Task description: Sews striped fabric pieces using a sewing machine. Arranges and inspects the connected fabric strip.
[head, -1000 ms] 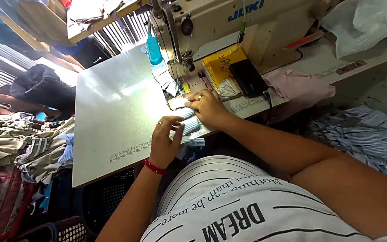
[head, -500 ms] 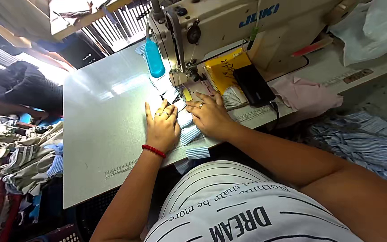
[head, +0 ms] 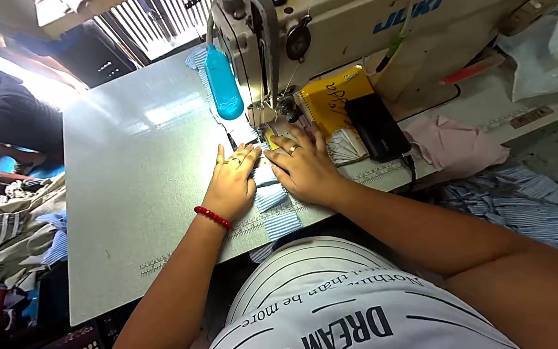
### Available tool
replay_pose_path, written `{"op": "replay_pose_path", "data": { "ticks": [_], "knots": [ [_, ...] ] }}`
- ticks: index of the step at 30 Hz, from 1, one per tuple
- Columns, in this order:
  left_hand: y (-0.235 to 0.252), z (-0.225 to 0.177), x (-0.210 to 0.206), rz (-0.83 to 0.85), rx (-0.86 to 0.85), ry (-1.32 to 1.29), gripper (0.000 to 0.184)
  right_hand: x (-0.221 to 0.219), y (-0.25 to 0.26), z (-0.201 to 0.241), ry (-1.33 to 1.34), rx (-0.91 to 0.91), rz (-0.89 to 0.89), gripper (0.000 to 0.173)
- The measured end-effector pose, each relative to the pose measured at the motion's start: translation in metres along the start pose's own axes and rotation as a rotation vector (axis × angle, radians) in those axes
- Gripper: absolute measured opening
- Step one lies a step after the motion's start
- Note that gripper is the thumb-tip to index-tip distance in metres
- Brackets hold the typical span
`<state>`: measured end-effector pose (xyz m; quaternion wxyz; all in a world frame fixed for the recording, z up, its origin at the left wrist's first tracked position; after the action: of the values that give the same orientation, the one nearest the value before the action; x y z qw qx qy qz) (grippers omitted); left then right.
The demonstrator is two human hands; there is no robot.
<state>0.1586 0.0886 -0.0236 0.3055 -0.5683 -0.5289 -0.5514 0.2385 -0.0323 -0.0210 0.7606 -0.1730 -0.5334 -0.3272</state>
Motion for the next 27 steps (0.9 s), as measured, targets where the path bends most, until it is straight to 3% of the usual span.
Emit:
{"op": "replay_pose_path", "data": {
  "ticks": [8, 15, 27],
  "knots": [
    [0.003, 0.004, 0.0, -0.025, 0.048, 0.016, 0.054, 0.001, 0.0, 0.0, 0.026, -0.046, -0.052, 0.045],
    [0.006, 0.007, 0.004, -0.033, 0.029, 0.02, 0.058, -0.005, 0.004, 0.0, -0.062, -0.087, 0.039, 0.052],
    [0.007, 0.011, 0.002, -0.048, 0.021, 0.1, 0.055, -0.006, 0.004, 0.002, -0.061, -0.077, 0.036, 0.051]
  ]
}}
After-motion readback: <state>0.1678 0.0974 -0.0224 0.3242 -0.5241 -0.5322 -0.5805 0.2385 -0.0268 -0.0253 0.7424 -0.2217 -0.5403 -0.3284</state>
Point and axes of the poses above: each hand's wrist, its own y-axis towards the middle knuckle, its own x-axis out of the back of the hand, z = x × y, the point moved 7 cm from there along y, towards the middle knuckle, and after that the axes turned 15 degrees about -x, right-handed, at the moved point
